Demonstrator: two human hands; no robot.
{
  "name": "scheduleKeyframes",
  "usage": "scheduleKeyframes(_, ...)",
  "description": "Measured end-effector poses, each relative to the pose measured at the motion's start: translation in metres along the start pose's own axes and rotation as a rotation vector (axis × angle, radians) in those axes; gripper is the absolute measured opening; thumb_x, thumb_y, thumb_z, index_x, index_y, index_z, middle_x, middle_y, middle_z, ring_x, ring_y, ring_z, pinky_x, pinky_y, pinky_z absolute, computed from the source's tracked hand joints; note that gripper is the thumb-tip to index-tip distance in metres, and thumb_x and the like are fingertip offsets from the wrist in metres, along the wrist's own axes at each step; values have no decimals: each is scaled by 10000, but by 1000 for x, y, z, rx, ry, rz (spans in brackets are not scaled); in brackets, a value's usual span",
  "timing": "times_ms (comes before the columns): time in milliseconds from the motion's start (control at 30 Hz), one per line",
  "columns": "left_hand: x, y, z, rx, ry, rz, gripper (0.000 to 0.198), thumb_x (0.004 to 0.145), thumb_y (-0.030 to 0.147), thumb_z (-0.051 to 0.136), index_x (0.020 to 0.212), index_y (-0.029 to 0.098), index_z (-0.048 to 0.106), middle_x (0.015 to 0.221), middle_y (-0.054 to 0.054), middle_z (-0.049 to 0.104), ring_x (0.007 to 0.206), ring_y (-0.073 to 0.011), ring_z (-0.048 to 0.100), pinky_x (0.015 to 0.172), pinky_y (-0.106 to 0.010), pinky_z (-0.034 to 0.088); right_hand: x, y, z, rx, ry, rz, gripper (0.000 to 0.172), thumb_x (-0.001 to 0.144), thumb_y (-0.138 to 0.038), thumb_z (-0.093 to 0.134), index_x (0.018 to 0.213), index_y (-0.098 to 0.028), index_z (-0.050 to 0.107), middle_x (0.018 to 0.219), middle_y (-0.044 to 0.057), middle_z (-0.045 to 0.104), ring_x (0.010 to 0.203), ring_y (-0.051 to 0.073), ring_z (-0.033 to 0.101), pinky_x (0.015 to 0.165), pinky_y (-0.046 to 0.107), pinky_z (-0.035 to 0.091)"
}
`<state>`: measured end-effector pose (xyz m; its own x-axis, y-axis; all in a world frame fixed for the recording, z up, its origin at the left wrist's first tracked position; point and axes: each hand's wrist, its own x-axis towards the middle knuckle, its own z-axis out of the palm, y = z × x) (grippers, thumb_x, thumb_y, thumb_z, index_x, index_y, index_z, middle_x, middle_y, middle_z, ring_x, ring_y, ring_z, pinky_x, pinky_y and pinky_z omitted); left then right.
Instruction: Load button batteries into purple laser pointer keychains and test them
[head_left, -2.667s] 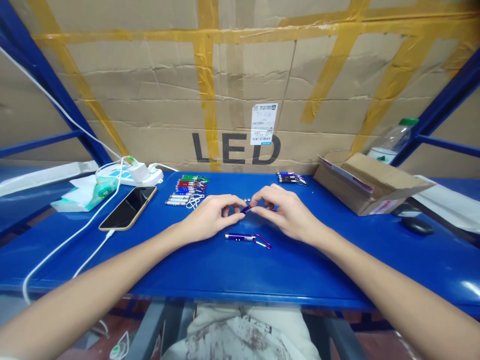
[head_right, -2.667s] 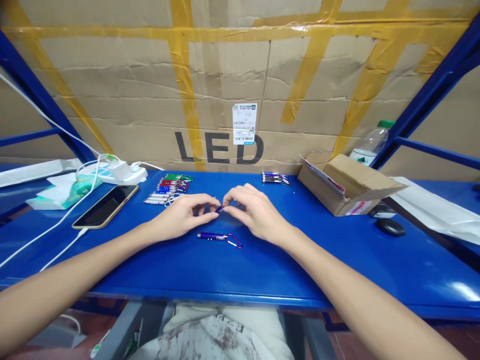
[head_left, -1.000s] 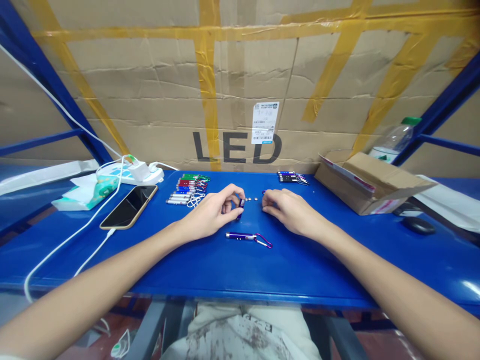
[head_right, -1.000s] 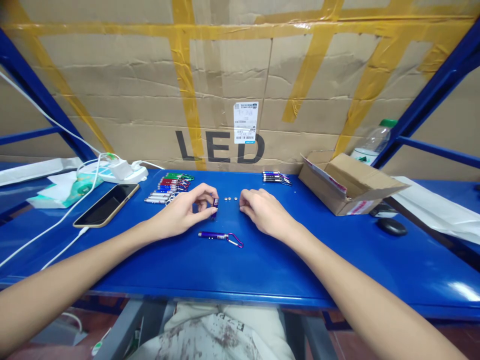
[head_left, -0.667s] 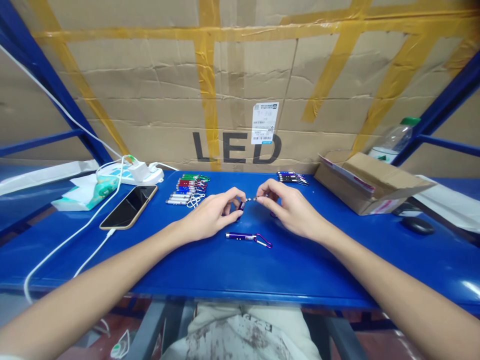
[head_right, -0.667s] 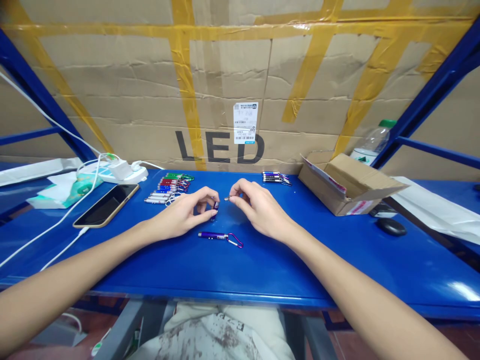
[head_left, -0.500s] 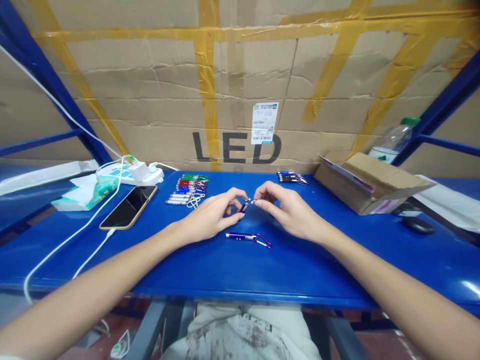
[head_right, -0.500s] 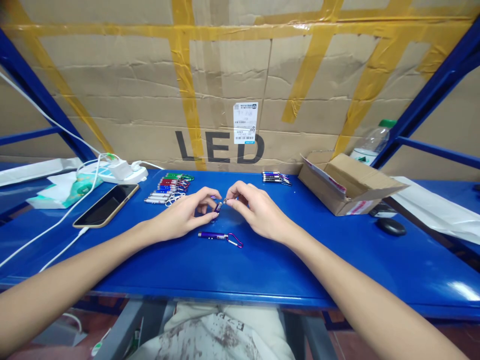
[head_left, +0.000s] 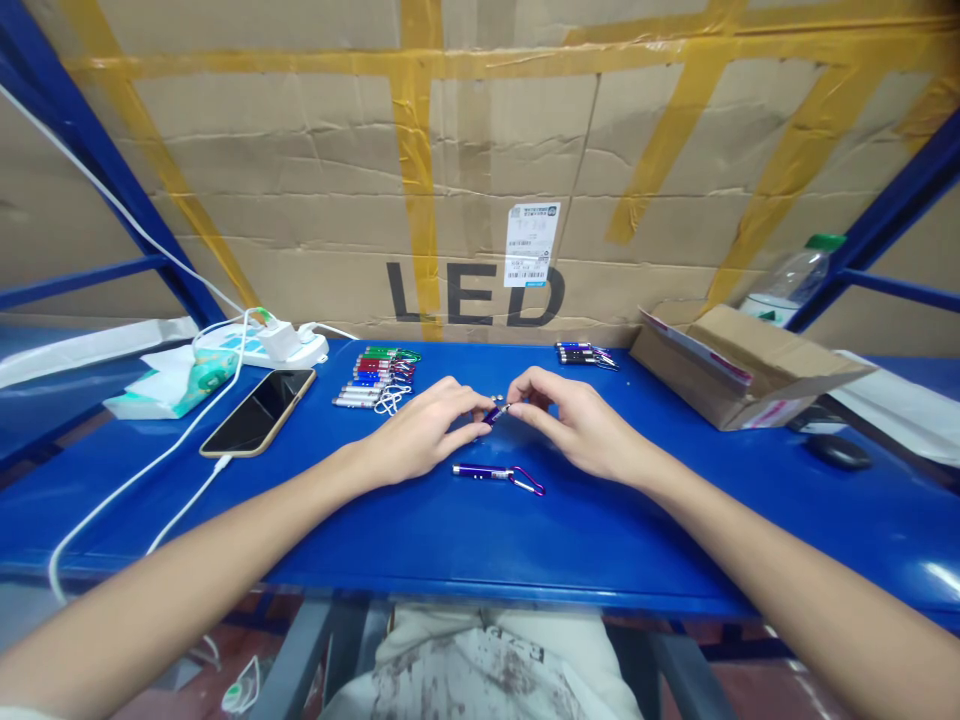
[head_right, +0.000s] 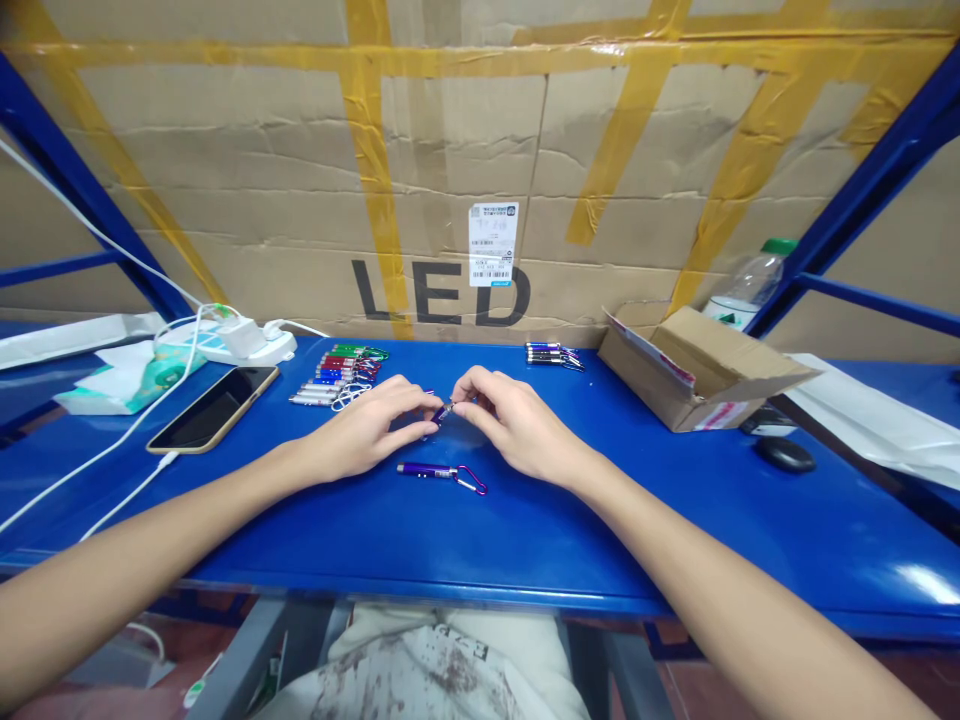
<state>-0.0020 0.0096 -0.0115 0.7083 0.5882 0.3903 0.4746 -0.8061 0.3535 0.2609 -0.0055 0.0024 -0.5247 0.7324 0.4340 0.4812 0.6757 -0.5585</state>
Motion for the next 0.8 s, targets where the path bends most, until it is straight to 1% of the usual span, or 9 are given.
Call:
scheduleKeyframes(300,1,7,-3,45,52,11,280,1109,358,540,1314,207,655,1108,-78,678,1052,-252,597,982,-403,493,0,-4,-1,12,25,10,107,1081,-327,580,1037,-241,624,970,21,694,859,195,614,797,325,484)
scheduleKeyframes(467,1,5,-3,44,77,20,282,1112,362,542,1314,201,655,1112,-80,665,1042,-246,599,973,-394,490,0,-3,-1,-23,32,-3,105,1087,-324,576,1045,-242,627,998,25,701,900,203,612,822,332,477)
scheduleKeyframes(633,1,3,-2,52,98,27,273,1115,363,543,1306,203,654,1119,-76,662,1050,-242,610,975,-390,497,-1,-1,-2,-110,24,-29,149,1106,-357,551,1057,-239,628,1033,41,710,918,215,605,837,343,466)
scheduleKeyframes(800,0,0,0,35,99,35,274,1121,356,536,1311,202,661,1161,-83,655,1075,-231,650,974,-376,518,-1,1,-1,-151,-3,-48,170,1116,-355,532,1065,-230,635,1037,57,710,930,222,596,846,347,460)
